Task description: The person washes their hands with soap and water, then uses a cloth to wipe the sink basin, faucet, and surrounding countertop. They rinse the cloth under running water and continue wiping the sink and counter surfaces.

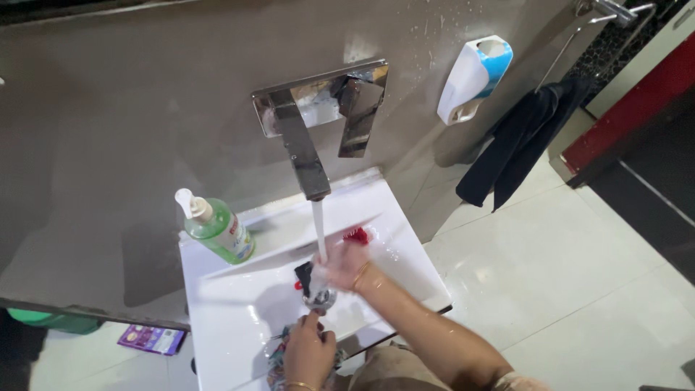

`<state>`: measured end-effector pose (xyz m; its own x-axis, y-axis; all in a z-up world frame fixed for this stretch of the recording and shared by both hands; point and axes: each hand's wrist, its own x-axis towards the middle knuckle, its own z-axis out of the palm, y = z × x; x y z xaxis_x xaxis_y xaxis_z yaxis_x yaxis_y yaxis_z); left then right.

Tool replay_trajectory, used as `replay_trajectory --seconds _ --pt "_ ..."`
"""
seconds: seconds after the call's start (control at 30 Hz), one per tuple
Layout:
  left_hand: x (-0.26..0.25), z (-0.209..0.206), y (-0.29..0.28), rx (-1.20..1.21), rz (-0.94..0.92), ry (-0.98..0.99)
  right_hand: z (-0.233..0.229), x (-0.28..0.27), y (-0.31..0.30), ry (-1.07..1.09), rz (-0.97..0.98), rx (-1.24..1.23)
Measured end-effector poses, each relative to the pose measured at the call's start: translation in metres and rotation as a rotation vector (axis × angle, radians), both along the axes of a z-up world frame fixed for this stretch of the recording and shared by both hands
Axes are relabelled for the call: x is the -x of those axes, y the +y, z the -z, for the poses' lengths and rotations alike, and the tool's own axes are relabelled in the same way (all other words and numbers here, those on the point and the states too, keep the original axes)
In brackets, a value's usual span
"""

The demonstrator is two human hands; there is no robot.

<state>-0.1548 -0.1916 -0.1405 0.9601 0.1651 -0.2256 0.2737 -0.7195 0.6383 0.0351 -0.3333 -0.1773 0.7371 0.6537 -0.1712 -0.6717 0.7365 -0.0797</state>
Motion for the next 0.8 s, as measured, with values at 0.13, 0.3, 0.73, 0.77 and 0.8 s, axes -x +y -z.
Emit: replay_trajectory --seconds 0.13,0.3,0.73,0.77,0.8 --pt "0.001 0.015 -0.006 -0.172 0.182 -0.081 -0.147 -0.1 -0.044 -0.787 0.561 -0.244" --pt "-0.011 0.049 -0.004 -0.192 0.421 -0.018 -0.294 -0.242 -0.101 -1.073 1.7 1.432" --pt "-0.029 0.108 -0.017 -0.293 0.103 -0.321 -0.173 -0.283 -0.144 -1.21 1.764 2.068" --pt "-0.023 0.109 -0.02 -0.303 0.07 -0.329 -0.149 -0.286 -0.151 -1.337 1.735 2.089" --pt "-0.02 0.108 -0.025 -0.314 0.028 -0.337 -0.123 -0.289 -0.159 -1.465 1.707 2.096"
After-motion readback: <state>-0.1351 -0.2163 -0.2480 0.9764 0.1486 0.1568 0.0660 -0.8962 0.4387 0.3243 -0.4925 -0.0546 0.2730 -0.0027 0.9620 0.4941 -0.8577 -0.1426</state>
